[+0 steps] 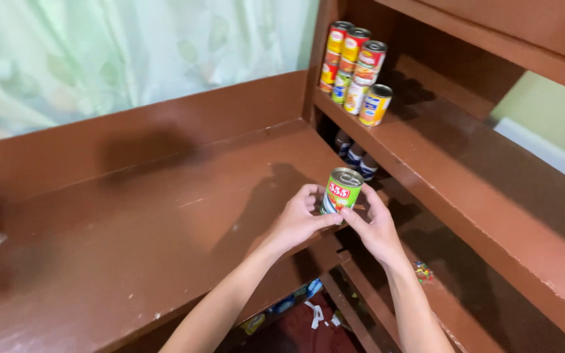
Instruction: Organizing and placing various canned goods from a cardboard box onto a wooden shelf.
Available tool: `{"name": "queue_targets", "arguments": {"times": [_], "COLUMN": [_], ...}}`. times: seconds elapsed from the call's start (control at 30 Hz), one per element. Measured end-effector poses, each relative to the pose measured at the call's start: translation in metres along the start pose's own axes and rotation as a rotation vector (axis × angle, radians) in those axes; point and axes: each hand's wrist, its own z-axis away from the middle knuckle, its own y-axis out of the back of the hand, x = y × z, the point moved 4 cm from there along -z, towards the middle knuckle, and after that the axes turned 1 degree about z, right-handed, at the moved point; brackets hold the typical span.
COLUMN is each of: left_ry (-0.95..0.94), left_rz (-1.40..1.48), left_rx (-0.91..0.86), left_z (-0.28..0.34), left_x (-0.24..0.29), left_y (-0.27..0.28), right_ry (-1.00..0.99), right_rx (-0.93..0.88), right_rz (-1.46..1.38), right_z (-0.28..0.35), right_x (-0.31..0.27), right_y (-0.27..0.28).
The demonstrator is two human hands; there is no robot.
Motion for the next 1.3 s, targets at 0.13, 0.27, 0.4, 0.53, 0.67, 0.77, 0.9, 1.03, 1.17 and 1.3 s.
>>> {"name": "queue_targets", "arguments": {"times": [0.13, 0.27, 0.4, 0.53, 0.67, 0.77, 0.9, 1.03, 1.17, 1.3], "left_ry": [0.02, -0.042, -0.181, -0.224, -0.328, -0.319, -0.539, -0.419, -0.439, -0.448], "left_rz": [-0.037, -0.044, -0.183, -0.303, -0.281, -0.323, -0.338, -0.295, -0.325, -0.414], "left_rx": [-0.086, -0.176, -0.188, -0.207, -0.135, -0.097, -0.077, -0.057, -0.043, -0.099], "left_z": [-0.046, -0.086, -0.121, -0.146, -0.177, -0.185, -0.209, -0.238, -0.25, -0.259], "left_x": [0.004, 0.0, 0.01, 0.018, 0.022, 0.032, 0.028, 0.009, 0.013, 0.017], "left_y": [-0.017, -0.033, -0.037, -0.037, -0.034, -0.03, -0.019, -0.007, -0.001, -0.002], "right_ry": [0.016, 0.063, 0.028, 0.1, 0.148, 0.165, 0.192, 0.218, 0.242, 0.254], "right_rx": [0.141, 0.294, 0.399, 0.424, 0.509, 0.537, 0.566, 0.617, 0.652, 0.689], "right_rz": [0.054, 0.143, 0.234, 0.225, 0.338, 0.359, 0.355, 0.498, 0.485, 0.482], "right_z": [-0.01, -0.022, -0.044, -0.069, -0.1, -0.114, -0.14, -0.167, -0.193, -0.209], "right_x": [-0.014, -0.024, -0.025, -0.012, -0.01, -0.007, -0.01, -0.013, -0.009, -0.011], "right_y": [0.022, 0.042, 0.058, 0.073, 0.082, 0.081, 0.085, 0.088, 0.09, 0.094]}}
